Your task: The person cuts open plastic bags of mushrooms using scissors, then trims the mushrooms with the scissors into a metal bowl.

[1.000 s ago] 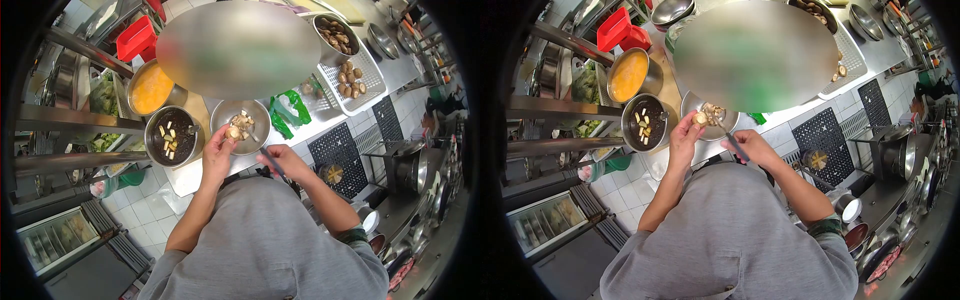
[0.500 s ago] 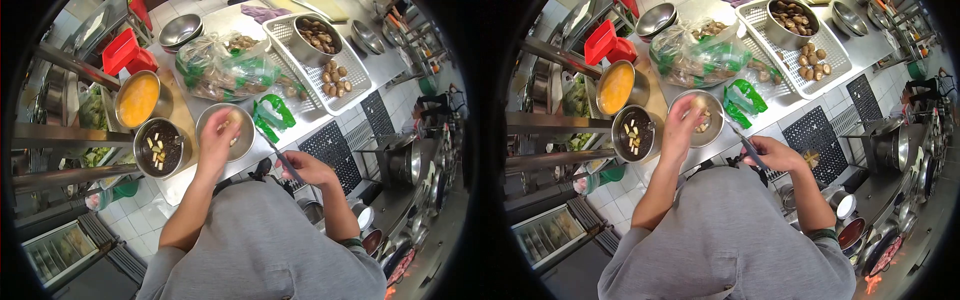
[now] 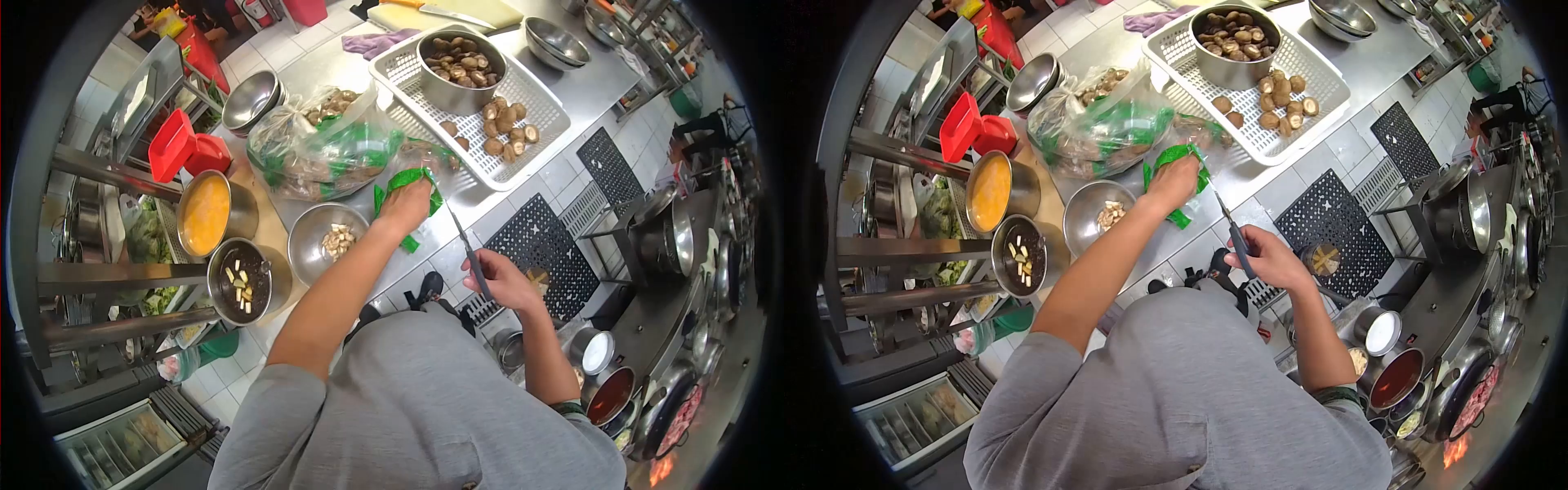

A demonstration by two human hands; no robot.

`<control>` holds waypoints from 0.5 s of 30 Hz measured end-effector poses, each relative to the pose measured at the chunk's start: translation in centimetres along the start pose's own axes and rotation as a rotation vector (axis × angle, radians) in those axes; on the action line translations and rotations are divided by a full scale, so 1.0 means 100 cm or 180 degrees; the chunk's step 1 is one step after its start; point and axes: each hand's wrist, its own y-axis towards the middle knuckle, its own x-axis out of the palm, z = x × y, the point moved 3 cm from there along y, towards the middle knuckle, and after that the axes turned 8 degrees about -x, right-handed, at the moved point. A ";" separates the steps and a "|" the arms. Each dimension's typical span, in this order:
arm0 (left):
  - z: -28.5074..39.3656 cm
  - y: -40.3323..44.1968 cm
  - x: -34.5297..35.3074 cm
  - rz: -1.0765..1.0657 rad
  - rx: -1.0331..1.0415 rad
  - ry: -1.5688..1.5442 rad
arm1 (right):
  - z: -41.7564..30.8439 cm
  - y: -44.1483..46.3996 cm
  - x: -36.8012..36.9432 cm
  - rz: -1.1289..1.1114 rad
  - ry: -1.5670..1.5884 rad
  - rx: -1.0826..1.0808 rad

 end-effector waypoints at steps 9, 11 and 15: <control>-0.006 0.059 0.013 -0.0129 -0.1209 -0.0783 | 0.001 -0.007 -0.011 -0.0034 -0.0069 0.0072; -0.001 0.054 -0.003 -0.0224 -0.1759 -0.1206 | -0.001 -0.009 -0.012 -0.0016 -0.0165 0.0106; -0.025 0.016 0.023 -0.0022 -0.1351 -0.0198 | 0.003 -0.001 -0.009 0.0011 -0.0412 0.0041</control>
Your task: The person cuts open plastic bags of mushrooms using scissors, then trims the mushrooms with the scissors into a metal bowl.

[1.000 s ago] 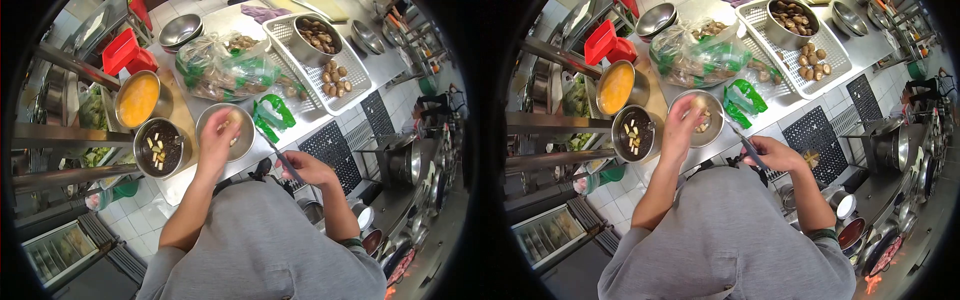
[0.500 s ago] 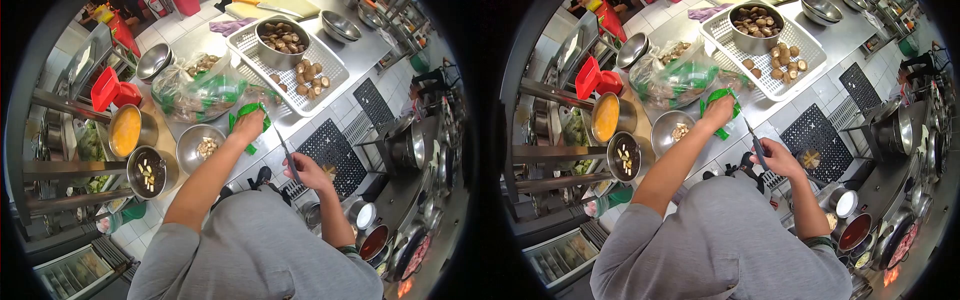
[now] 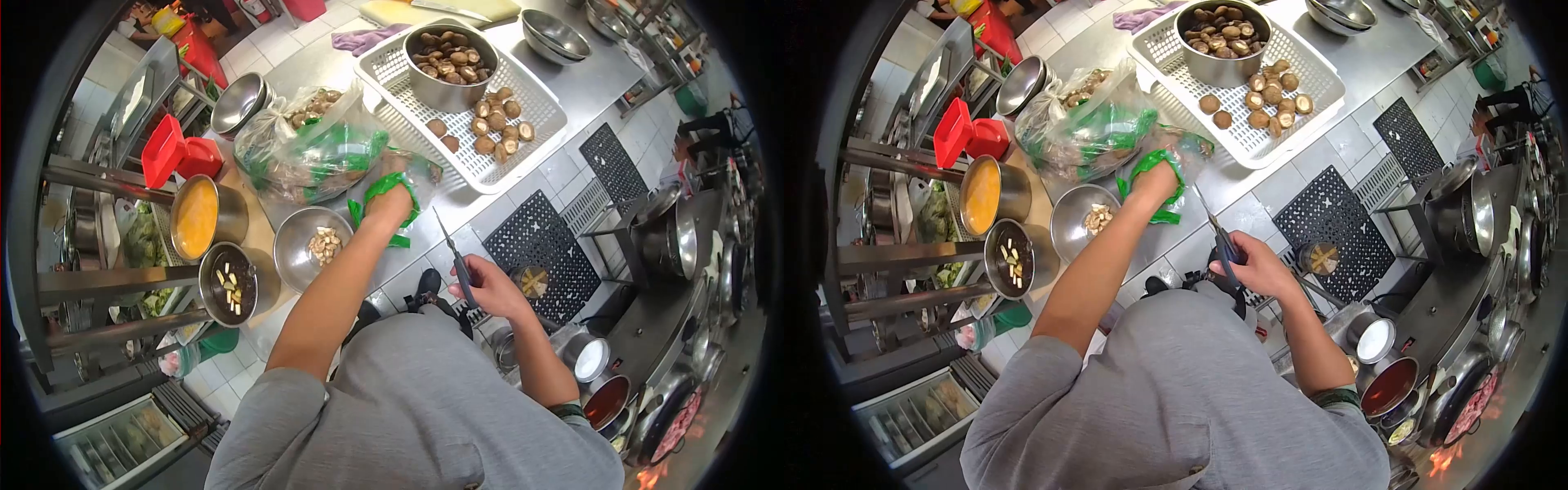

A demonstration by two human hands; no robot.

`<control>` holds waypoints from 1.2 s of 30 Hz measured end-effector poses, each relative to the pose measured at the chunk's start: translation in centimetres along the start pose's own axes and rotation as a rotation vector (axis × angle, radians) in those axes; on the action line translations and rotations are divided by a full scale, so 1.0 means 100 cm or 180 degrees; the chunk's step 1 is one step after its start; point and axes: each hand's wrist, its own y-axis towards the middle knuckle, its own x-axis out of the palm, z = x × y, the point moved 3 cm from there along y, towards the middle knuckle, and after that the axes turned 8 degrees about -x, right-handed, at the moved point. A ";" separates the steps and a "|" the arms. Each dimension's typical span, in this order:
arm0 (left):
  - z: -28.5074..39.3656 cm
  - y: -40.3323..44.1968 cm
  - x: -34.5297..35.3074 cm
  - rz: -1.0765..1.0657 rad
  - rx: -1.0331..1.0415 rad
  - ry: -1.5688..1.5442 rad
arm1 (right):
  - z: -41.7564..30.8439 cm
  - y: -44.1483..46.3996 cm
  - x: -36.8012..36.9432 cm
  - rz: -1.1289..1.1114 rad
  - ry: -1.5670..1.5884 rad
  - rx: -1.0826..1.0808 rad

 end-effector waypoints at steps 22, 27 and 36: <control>-0.090 -0.199 -0.175 -0.0532 -0.1583 -0.3445 | -0.079 0.038 0.131 -0.0003 -0.2878 -0.1371; -0.104 -0.211 -0.170 -0.0237 -0.1763 -0.3840 | -0.077 0.038 0.148 -0.0207 -0.3033 -0.1194; -0.112 -0.212 -0.162 -0.0135 -0.2025 -0.3659 | -0.062 0.044 0.161 -0.0282 -0.3170 -0.1068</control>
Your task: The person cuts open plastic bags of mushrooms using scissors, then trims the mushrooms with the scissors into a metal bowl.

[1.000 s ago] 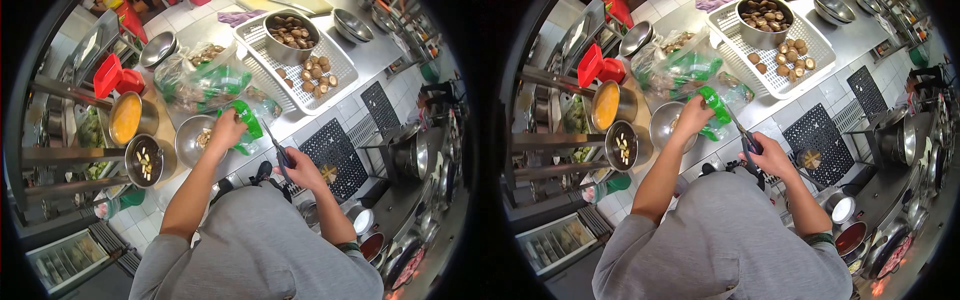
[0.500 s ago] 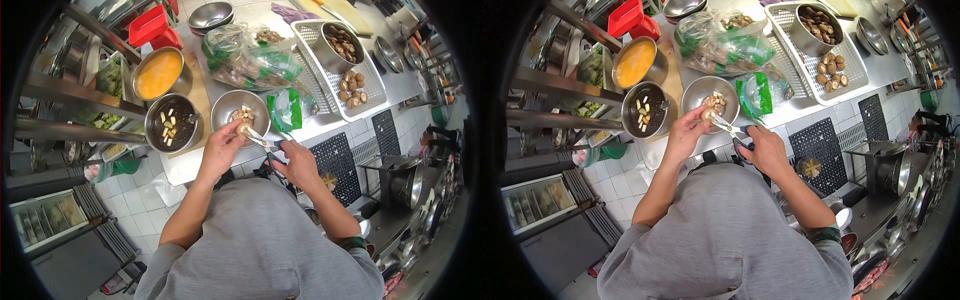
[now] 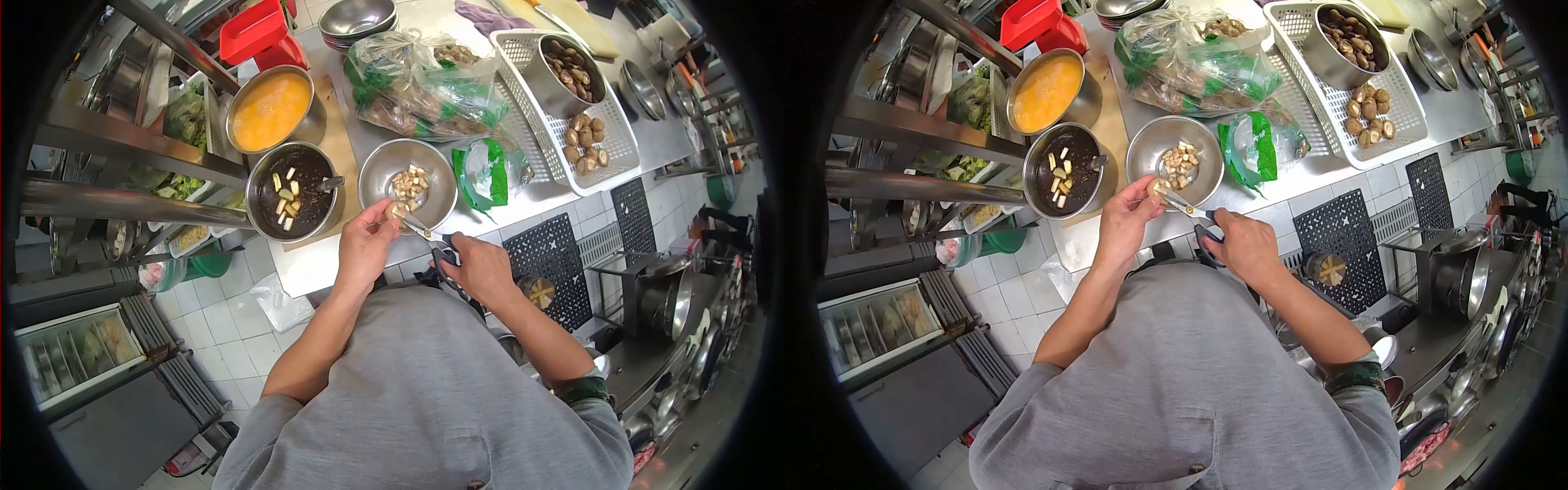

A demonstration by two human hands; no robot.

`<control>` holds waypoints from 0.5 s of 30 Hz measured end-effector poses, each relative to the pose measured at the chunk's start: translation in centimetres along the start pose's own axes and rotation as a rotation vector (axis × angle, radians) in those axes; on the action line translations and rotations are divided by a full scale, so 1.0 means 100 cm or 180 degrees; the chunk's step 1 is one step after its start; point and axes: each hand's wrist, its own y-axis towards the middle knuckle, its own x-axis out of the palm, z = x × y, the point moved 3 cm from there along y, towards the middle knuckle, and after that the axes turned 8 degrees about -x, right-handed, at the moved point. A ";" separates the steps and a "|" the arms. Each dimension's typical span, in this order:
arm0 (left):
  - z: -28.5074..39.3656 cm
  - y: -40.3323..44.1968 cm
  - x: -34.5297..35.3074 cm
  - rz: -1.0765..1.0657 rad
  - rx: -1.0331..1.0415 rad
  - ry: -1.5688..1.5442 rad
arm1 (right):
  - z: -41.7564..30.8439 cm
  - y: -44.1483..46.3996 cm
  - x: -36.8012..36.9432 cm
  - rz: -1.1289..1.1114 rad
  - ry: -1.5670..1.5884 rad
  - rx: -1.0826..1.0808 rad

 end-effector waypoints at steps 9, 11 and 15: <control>-0.010 0.013 -0.023 0.0167 -0.0027 0.0120 | 0.015 0.003 0.020 -0.1137 0.3782 0.1085; -0.002 0.007 -0.025 0.0149 -0.0013 0.0055 | 0.021 0.006 0.013 -0.1513 0.3640 0.1088; 0.016 -0.003 -0.021 0.0191 0.0280 -0.0053 | 0.030 -0.005 -0.009 -0.1671 0.4014 0.0829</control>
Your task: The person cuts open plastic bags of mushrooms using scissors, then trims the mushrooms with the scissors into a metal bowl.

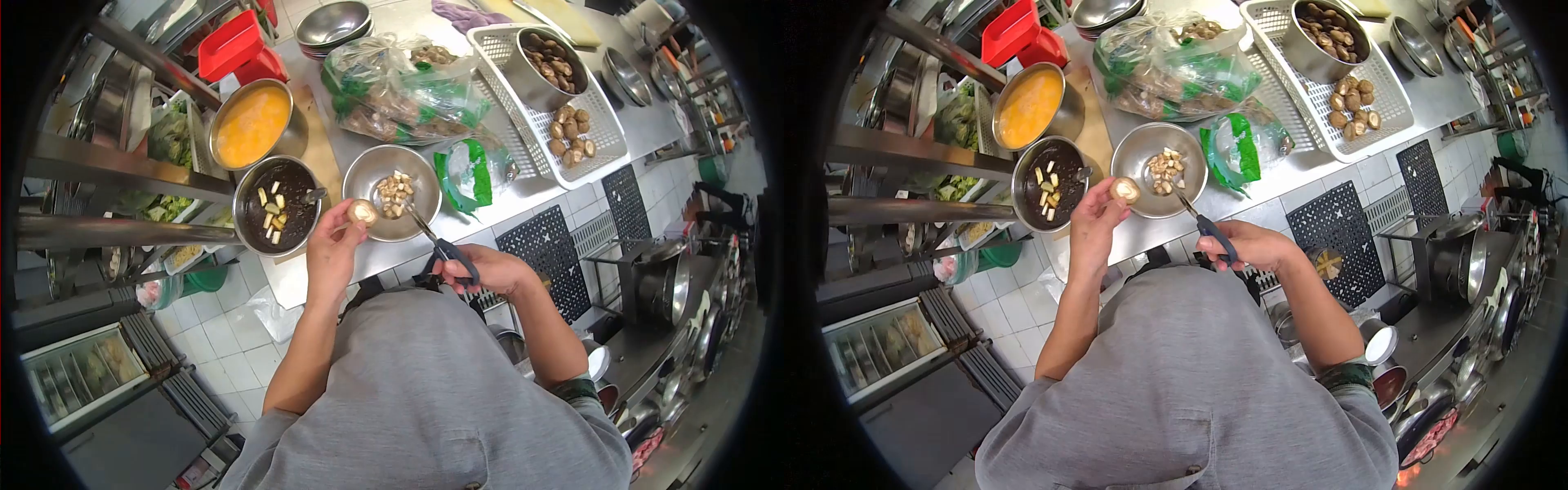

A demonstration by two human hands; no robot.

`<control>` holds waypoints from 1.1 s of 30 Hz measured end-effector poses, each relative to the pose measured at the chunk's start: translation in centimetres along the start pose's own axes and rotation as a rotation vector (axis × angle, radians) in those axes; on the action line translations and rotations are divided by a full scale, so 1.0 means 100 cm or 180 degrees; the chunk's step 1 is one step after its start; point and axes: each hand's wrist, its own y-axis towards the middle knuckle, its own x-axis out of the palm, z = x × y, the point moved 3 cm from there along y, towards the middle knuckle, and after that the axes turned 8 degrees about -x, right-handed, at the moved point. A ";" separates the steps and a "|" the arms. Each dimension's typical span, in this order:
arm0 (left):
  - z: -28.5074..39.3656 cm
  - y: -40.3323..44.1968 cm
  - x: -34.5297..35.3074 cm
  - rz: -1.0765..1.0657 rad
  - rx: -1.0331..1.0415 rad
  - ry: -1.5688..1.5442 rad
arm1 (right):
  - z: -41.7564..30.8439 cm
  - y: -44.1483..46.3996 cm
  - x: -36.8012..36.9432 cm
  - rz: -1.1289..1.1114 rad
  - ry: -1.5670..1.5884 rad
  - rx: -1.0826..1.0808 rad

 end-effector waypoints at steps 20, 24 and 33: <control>0.006 0.082 0.230 -0.0786 0.1413 0.4348 | 0.054 -0.117 -0.105 0.2035 -0.0697 -0.0908; -0.017 0.106 0.266 -0.1006 0.1002 0.3144 | 0.053 -0.095 -0.133 0.3106 -0.2090 -0.0312; -0.066 0.162 0.299 -0.1564 0.1354 0.2254 | 0.062 -0.046 -0.186 0.2709 -0.1661 0.0049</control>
